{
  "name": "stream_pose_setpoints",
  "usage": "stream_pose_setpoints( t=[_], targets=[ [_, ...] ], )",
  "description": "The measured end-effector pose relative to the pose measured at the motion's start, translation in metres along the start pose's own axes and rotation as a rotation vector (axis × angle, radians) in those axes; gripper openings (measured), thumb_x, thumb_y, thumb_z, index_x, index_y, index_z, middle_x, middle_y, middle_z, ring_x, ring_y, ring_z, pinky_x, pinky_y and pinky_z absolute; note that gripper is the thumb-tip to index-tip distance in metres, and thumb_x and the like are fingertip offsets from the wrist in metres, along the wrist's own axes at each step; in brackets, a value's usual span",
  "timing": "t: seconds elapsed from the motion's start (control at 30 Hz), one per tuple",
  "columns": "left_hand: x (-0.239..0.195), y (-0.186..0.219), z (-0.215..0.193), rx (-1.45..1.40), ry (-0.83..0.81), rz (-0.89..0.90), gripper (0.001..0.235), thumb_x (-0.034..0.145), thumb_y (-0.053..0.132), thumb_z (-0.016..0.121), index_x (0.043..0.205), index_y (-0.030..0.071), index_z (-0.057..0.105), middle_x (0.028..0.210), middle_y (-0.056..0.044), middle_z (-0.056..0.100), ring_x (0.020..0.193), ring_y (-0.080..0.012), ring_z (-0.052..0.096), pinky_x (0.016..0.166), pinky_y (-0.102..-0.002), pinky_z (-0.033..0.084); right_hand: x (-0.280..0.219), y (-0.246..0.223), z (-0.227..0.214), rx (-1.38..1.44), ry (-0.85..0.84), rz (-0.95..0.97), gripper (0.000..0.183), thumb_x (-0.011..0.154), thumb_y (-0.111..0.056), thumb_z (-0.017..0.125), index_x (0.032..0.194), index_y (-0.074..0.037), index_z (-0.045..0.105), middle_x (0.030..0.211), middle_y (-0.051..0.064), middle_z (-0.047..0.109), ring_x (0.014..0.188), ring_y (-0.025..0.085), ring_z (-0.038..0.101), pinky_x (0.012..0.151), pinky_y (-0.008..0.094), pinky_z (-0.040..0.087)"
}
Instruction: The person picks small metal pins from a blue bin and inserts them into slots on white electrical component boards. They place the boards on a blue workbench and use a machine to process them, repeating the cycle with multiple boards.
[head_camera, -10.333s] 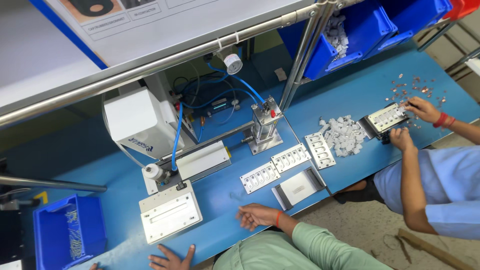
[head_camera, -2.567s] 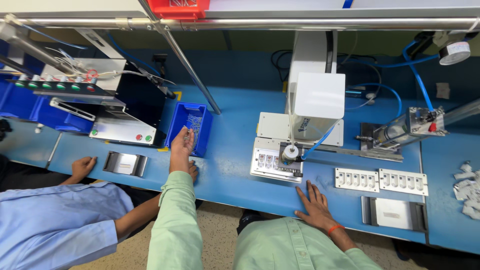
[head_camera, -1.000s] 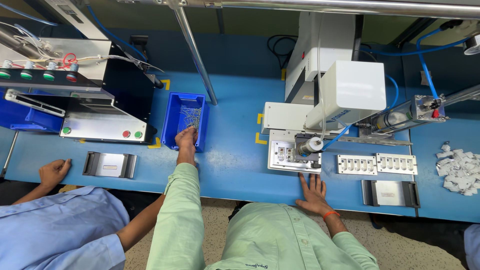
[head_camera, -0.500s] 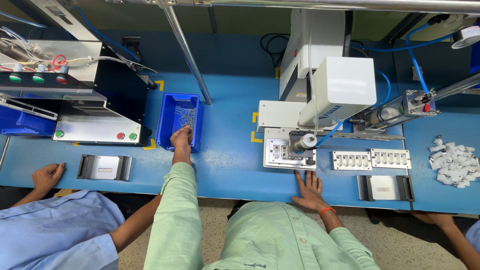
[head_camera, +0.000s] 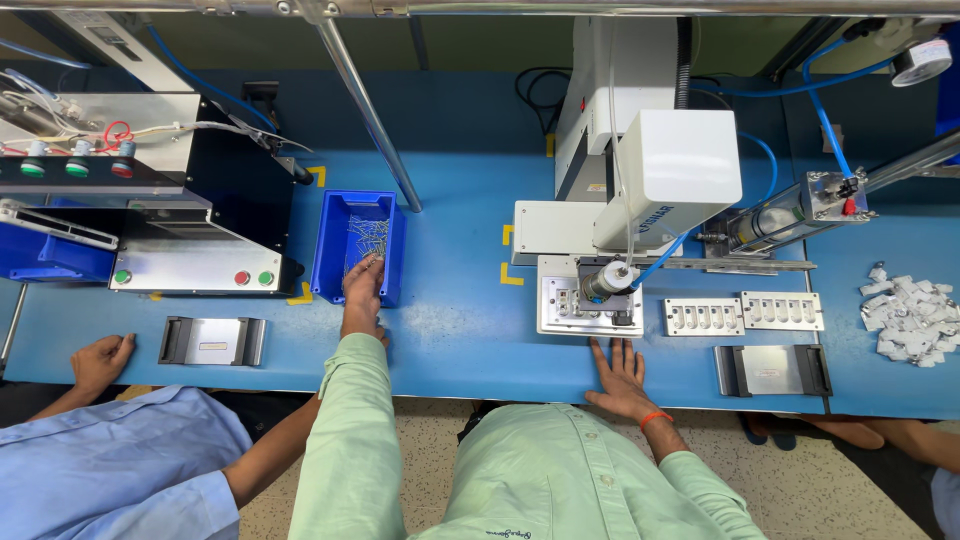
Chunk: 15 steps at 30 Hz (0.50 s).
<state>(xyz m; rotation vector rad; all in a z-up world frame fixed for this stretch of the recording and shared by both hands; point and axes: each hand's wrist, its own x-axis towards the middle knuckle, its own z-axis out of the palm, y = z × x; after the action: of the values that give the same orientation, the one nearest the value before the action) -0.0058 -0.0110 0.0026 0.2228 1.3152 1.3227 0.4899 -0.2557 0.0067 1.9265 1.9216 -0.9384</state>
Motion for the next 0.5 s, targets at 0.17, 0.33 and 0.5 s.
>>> stream_pose_setpoints(
  t=[0.17,0.33,0.5],
  targets=[
    [-0.001,-0.002,-0.002,0.002,0.033,0.041,0.034,0.084,-0.005,0.075,0.116,0.004,0.070,0.095,-0.012,0.076,0.079,-0.0191,0.074,0.068,-0.027,0.063,-0.003,-0.002,-0.003,-0.012,-0.008,0.009,0.120,0.076,-0.053,0.075,0.163,-0.025,-0.002,0.166,0.030,-0.010,0.154,0.047,-0.021,0.121,0.061,-0.010],
    [0.000,-0.007,0.004,0.075,0.147,0.155,0.030,0.081,-0.006,0.081,0.108,0.002,0.074,0.091,-0.011,0.075,0.068,-0.0140,0.068,0.057,-0.021,0.052,-0.004,-0.006,-0.007,-0.019,0.001,0.008,0.119,0.076,-0.052,0.074,0.163,-0.026,-0.002,0.166,0.031,-0.011,0.154,0.047,-0.021,0.121,0.061,-0.010],
    [-0.001,-0.010,0.007,0.085,0.177,0.230,0.023,0.080,-0.006,0.083,0.098,-0.001,0.069,0.088,-0.009,0.074,0.069,-0.0138,0.070,0.057,-0.022,0.054,-0.006,-0.007,-0.008,-0.012,-0.005,0.014,0.120,0.076,-0.052,0.075,0.163,-0.027,-0.004,0.166,0.031,-0.011,0.154,0.047,-0.020,0.121,0.060,-0.010]
  ],
)
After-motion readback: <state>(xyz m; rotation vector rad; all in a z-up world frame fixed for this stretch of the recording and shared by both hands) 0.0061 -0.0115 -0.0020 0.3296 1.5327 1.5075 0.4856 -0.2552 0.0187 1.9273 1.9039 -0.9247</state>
